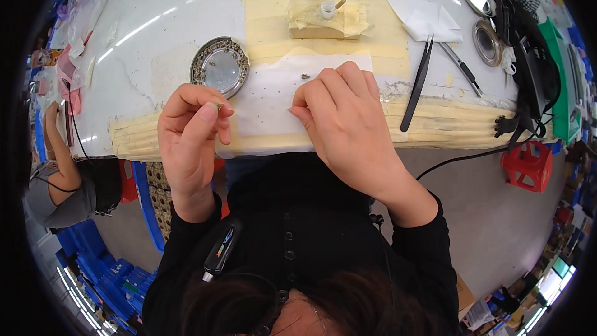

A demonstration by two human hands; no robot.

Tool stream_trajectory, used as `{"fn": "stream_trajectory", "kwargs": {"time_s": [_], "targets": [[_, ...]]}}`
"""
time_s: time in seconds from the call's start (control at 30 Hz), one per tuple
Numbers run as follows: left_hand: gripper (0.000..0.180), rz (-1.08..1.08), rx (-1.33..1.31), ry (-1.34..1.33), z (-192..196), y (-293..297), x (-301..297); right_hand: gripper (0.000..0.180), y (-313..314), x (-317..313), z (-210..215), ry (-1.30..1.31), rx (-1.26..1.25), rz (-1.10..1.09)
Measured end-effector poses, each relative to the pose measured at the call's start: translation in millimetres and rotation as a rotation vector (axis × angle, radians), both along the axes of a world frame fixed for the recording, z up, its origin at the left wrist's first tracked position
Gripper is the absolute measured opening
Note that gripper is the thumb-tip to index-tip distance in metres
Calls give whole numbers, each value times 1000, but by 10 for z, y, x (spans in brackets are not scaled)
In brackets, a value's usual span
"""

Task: Assembling small components at a factory workbench using hands and tweezers.

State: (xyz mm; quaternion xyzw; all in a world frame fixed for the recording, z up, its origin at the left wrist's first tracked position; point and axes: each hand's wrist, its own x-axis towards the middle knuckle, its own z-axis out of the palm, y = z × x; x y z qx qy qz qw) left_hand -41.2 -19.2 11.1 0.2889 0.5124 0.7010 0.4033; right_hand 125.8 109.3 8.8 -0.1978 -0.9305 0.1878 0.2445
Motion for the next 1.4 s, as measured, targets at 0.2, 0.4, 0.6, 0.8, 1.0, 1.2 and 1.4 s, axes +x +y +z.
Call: {"fn": "stream_trajectory", "kwargs": {"time_s": [0.2, 0.4, 0.6, 0.8, 1.0, 1.2, 1.4], "targets": [[13, -242, -205, 614, 313, 336, -637, 14, 249, -53, 364, 49, 184, 62], [15, -422, -349, 995, 208, 1107, -1166, 9, 583, -848, 536, -282, 562, 263], [10, -456, -440, 874, 120, 1201, -1358, 4, 612, -1359, 413, -547, 386, 307], [9, -400, -374, 890, 162, 1061, -1414, 6, 607, -1356, 485, -469, 342, 244], [11, -348, -302, 1044, 269, 628, -1103, 9, 485, -928, 714, -147, 293, 249], [10, -258, -221, 1182, 116, 619, -1026, 14, 301, -381, 713, 30, -52, 155], [8, -220, -185, 1264, 78, 580, -1000, 10, 158, -40, 623, 122, -253, 24]]}}
